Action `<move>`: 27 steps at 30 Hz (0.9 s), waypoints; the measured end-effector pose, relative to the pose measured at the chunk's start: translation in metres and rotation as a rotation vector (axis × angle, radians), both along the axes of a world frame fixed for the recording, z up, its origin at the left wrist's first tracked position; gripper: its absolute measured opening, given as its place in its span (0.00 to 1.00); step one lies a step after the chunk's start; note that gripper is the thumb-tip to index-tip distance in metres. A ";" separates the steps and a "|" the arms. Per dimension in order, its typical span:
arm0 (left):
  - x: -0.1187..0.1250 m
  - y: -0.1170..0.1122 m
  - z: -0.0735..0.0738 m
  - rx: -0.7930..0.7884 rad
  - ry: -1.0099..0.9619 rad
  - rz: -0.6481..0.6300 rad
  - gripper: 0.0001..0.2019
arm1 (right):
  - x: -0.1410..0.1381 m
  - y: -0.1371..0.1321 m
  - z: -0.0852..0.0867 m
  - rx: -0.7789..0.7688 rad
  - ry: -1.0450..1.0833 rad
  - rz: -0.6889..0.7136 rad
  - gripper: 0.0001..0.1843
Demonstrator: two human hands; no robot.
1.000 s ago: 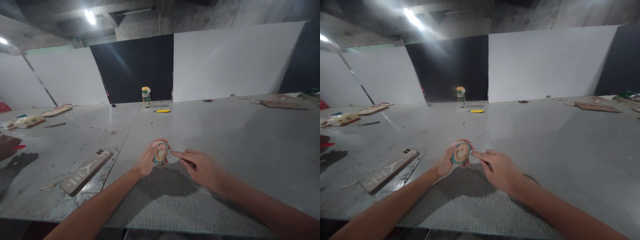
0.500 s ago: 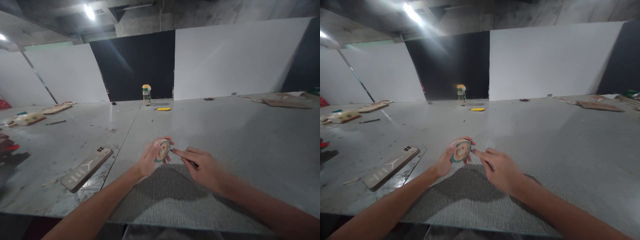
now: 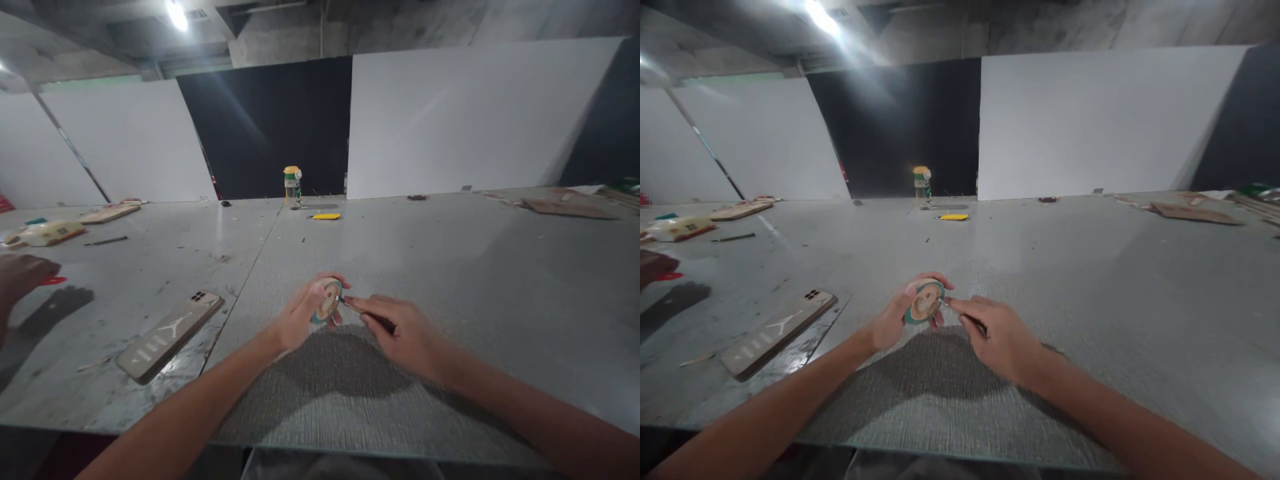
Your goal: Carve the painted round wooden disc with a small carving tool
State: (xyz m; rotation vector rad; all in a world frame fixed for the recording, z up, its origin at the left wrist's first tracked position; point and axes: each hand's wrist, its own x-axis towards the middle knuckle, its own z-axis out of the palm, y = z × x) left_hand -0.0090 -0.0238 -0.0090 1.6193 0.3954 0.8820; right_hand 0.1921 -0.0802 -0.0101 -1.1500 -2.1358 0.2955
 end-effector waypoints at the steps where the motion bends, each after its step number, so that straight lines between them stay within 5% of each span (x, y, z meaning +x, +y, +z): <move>1: 0.001 0.001 0.000 0.002 -0.003 -0.002 0.27 | 0.000 0.001 0.000 0.014 -0.007 -0.013 0.20; 15: -0.004 0.001 -0.001 0.128 -0.037 0.083 0.24 | -0.002 -0.001 0.001 -0.004 -0.044 -0.004 0.20; 24: -0.001 -0.006 -0.007 0.105 0.027 0.154 0.23 | -0.004 -0.006 0.003 -0.002 -0.294 -0.084 0.25; 27: -0.001 -0.006 -0.008 0.083 0.034 0.150 0.24 | -0.005 -0.007 0.004 -0.028 -0.229 -0.075 0.23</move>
